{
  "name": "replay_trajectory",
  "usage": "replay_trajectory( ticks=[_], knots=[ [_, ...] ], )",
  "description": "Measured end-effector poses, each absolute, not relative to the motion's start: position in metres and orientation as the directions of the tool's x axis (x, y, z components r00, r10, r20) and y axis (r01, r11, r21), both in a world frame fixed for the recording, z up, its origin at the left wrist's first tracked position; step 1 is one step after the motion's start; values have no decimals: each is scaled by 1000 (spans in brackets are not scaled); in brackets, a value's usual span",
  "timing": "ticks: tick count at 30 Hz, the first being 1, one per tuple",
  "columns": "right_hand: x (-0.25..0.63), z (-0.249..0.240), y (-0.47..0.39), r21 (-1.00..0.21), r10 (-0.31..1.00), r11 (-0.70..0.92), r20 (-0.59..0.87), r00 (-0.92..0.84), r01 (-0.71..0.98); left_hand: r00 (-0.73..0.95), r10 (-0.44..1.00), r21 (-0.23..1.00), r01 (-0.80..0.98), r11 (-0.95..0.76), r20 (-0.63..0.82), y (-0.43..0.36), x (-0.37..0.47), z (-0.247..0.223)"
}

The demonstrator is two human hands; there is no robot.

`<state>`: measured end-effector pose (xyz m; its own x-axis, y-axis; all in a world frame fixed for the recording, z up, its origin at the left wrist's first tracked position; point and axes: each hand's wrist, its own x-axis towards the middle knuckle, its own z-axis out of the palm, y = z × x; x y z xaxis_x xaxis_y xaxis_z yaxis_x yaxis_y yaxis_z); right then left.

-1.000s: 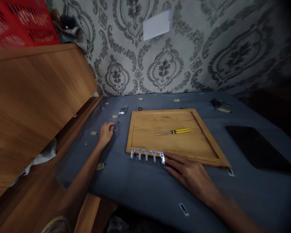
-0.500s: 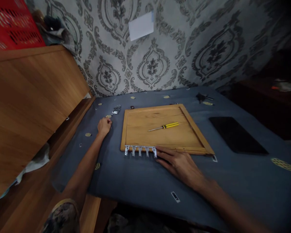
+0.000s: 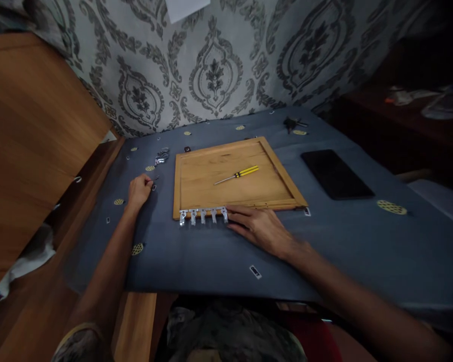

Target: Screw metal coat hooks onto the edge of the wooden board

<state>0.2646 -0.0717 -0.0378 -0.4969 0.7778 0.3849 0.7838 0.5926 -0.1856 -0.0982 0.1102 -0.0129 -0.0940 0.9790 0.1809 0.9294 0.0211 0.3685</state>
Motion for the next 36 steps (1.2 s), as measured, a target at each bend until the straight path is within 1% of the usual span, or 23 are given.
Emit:
replay_trajectory(
  ticks=[4, 8, 11, 14, 22, 27, 31, 36],
  knots=[
    [265, -36, -73, -202, 775, 599, 388, -499, 775, -91, 978, 492, 870, -14, 189, 102, -100, -11],
    [264, -36, -73, -217, 786, 587, 383, -485, 780, -62, 987, 643, 764, -48, 147, 92, -94, -12],
    [264, -38, -72, -221, 791, 582, 376, -482, 783, -4, 993, 736, 672, -86, 120, 83, -82, -9],
    [264, -37, -72, -208, 791, 582, 367, -489, 786, 81, 990, 795, 590, -142, 116, 75, -65, -2],
    [264, -33, -73, -203, 792, 582, 360, -492, 788, 306, 943, 872, 417, -255, 129, 55, -12, 16],
    [262, -31, -73, -236, 791, 589, 365, -491, 773, 444, 895, 918, 337, -210, 42, 40, 21, 20],
    [262, -27, -73, -254, 795, 588, 353, -493, 768, 596, 803, 906, 335, -258, 8, 33, 43, 23],
    [261, -27, -74, -242, 791, 591, 361, -494, 769, 681, 730, 882, 376, -283, -56, 30, 61, 22]
  ],
)
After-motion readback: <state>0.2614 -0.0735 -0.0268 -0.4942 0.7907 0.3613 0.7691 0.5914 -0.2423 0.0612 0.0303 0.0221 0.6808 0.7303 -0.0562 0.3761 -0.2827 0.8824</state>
